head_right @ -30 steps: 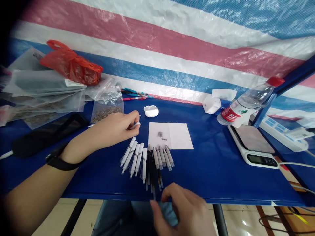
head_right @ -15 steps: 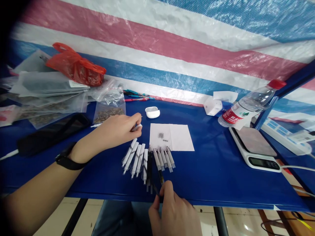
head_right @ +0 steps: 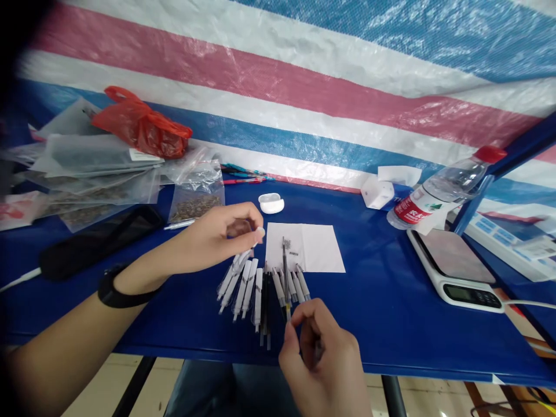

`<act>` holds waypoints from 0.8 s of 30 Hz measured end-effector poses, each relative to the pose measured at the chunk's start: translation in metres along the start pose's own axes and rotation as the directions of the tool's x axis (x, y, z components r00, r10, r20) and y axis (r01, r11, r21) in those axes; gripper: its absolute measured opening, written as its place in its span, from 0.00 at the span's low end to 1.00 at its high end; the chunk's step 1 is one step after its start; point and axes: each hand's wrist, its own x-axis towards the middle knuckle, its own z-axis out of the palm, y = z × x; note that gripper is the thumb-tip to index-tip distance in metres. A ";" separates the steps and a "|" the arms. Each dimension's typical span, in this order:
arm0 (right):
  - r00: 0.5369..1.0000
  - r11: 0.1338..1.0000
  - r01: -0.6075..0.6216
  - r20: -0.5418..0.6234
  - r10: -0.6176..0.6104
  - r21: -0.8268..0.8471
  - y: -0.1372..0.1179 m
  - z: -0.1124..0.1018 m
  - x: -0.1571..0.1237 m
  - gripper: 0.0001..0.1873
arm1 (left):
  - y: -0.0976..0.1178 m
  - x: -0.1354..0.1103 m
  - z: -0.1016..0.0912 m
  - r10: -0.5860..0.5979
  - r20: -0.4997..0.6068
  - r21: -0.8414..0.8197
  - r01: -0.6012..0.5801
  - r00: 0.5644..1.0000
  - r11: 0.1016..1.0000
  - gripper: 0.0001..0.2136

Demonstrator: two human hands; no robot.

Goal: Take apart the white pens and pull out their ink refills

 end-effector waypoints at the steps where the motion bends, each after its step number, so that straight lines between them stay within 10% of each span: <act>1: 1.000 0.999 0.001 -0.001 -0.001 0.036 -0.001 -0.002 0.005 0.09 | 0.002 0.000 0.001 0.002 0.044 -0.120 0.003 0.999 0.993 0.05; 10: 0.998 0.991 0.059 0.026 -0.063 0.123 -0.008 0.007 0.030 0.06 | 0.005 -0.001 0.013 0.018 0.284 -0.566 0.153 0.959 0.810 0.06; 24: 0.936 0.904 0.128 0.252 -0.246 0.408 -0.033 -0.008 0.107 0.22 | -0.002 0.000 0.013 -0.048 0.269 -0.562 0.197 0.962 0.803 0.08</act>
